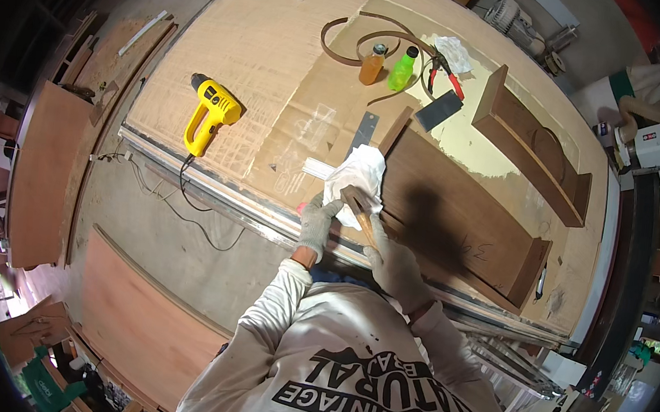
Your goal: The person assembles wooden components by applying glue to the edges and using a hammer to tap the pieces into place. They then use a red marking tool to label or mark the wood, and use a square ruler to check the alignment of the assembled parts.
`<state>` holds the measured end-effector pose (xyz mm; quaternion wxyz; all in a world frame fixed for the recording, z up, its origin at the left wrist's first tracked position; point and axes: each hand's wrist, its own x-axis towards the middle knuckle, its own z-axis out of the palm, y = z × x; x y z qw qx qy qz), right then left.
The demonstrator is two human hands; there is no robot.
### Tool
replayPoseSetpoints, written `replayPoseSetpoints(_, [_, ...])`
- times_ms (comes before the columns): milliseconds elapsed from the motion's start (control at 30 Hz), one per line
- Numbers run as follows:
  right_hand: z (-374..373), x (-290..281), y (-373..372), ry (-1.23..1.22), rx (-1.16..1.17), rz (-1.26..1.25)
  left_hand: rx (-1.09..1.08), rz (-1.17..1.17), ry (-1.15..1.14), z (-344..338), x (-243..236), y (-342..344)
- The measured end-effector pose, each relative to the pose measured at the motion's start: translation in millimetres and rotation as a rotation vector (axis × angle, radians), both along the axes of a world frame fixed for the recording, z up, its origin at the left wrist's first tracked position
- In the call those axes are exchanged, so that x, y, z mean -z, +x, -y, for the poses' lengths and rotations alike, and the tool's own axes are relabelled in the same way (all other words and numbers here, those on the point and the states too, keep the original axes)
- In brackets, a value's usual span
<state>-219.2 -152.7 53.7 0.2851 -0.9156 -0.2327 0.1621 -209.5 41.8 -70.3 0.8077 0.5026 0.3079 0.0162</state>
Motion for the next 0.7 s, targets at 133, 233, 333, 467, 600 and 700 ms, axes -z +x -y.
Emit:
replayPoseSetpoints(133, [-1,10,-3,0.029,0.097,0.056,0.019,-0.013,-0.045,3,-11,-1])
replayPoseSetpoints(233, [2,15,2,0.016,0.112,0.03,0.03,-0.04,-0.019,0,-11,4])
replayPoseSetpoints(333, [3,15,0,-0.026,0.118,-0.057,0.085,-0.1,0.007,-7,-6,0])
replayPoseSetpoints(467, [-6,-1,-1,0.244,0.185,-0.08,0.153,-0.104,0.144,-22,-1,4])
replayPoseSetpoints(600, [-2,-12,-20,0.337,0.335,-0.117,0.172,0.1,-0.037,-57,-19,50])
replayPoseSetpoints(700, [7,-25,-26,0.3,0.437,-0.234,0.229,0.17,-0.255,-88,-97,103])
